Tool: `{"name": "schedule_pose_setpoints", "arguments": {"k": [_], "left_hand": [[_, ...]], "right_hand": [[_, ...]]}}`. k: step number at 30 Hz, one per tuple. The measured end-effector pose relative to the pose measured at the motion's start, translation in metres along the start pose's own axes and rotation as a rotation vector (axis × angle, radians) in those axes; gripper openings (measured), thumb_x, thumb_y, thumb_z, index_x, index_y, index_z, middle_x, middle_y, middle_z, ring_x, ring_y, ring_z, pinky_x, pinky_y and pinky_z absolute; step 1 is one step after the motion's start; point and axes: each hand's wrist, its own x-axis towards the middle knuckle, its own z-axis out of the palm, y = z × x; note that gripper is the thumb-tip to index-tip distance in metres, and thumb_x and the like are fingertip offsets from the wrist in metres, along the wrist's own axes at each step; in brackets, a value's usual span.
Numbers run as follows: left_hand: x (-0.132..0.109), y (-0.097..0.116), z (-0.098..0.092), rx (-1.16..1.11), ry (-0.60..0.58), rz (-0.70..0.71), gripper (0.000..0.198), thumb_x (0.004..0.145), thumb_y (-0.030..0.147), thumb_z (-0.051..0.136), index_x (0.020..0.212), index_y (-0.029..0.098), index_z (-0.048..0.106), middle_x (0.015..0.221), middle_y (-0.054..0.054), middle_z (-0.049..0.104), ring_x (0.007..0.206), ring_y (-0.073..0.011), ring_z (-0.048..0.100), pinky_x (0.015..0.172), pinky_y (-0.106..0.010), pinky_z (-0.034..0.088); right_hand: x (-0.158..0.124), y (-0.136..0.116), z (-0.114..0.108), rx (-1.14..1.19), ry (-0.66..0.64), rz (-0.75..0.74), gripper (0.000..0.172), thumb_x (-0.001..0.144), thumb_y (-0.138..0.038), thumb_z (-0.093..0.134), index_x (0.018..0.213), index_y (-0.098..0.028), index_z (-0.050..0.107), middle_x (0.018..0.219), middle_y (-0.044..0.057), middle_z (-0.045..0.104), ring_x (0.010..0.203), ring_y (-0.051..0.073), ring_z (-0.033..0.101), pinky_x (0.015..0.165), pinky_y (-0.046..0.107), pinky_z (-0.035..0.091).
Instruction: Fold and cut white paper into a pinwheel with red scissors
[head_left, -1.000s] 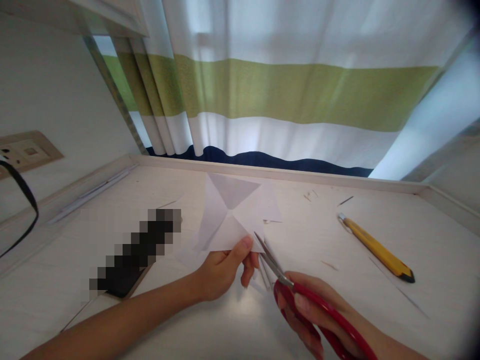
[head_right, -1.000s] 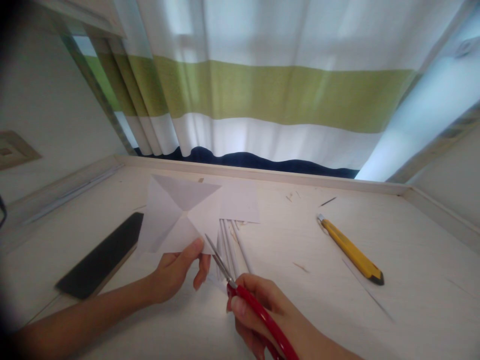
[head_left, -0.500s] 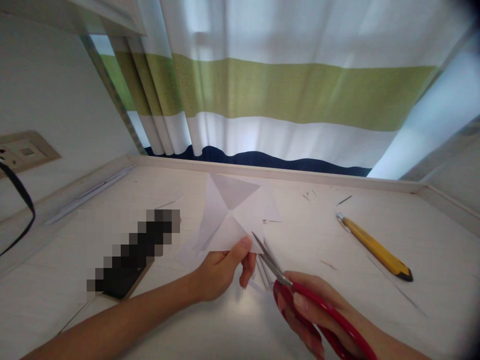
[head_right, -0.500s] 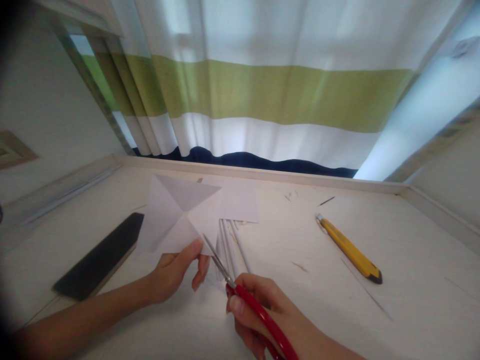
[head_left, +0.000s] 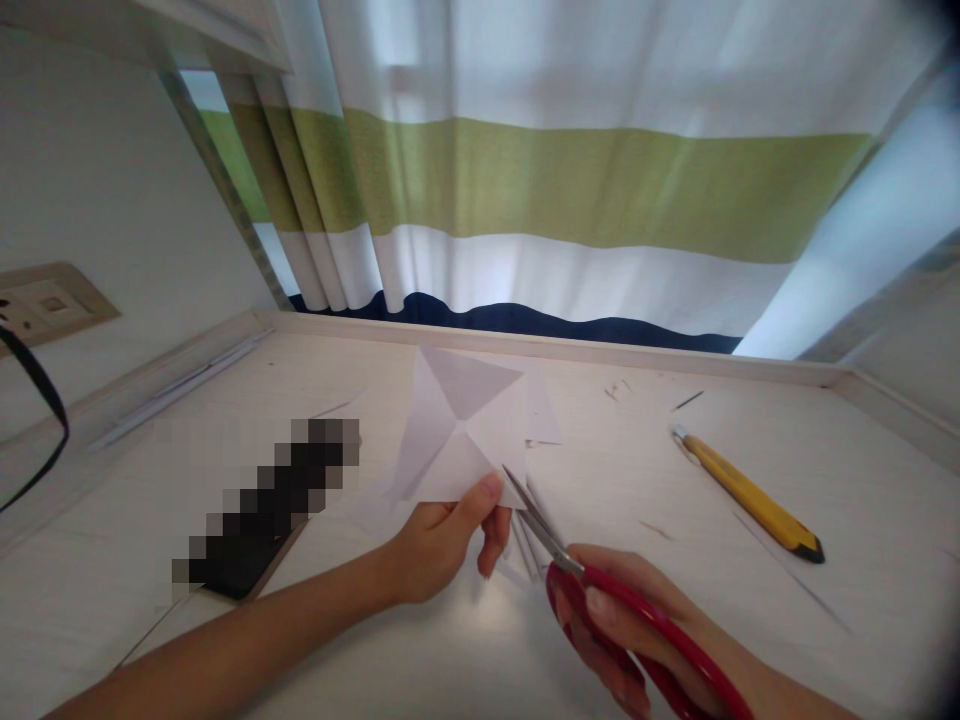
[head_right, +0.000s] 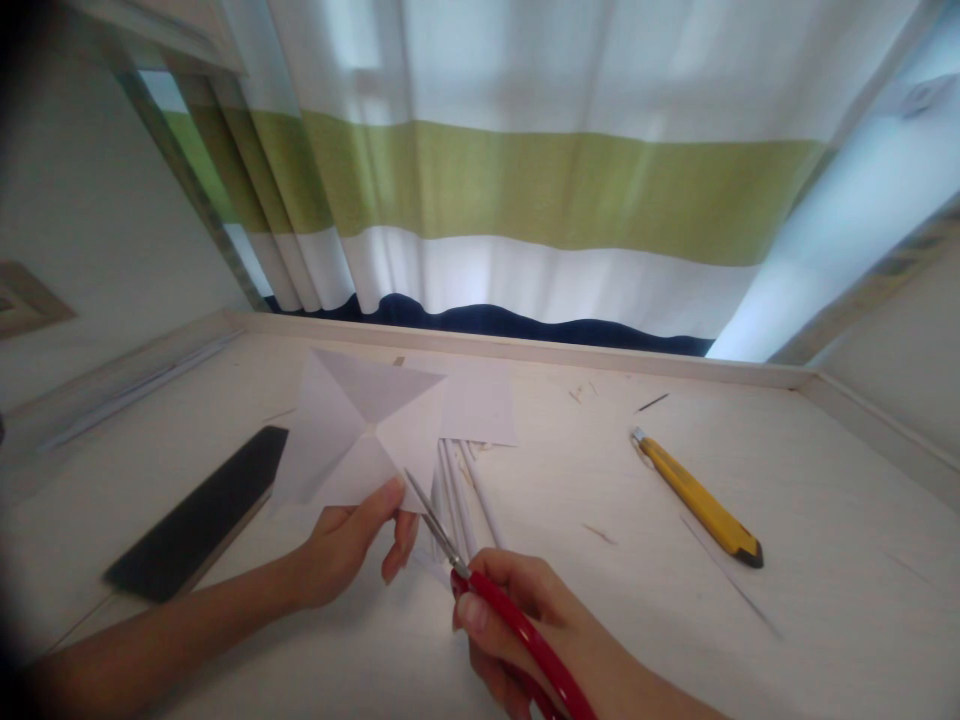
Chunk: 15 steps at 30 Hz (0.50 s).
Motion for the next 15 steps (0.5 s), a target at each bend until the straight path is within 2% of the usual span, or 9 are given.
{"name": "schedule_pose_setpoints", "arguments": {"k": [15], "left_hand": [[-0.0001, 0.0025, -0.0005, 0.040, -0.006, -0.003, 0.054, 0.085, 0.043, 0.024, 0.042, 0.016, 0.043, 0.037, 0.002, 0.041, 0.045, -0.0091, 0.044, 0.059, -0.020, 0.037]], "right_hand": [[0.0017, 0.0040, -0.0031, 0.030, -0.013, -0.020, 0.029, 0.080, -0.041, 0.045, 0.084, -0.013, 0.042, 0.048, -0.007, 0.040, 0.037, 0.003, 0.033, 0.034, 0.015, 0.024]]}}
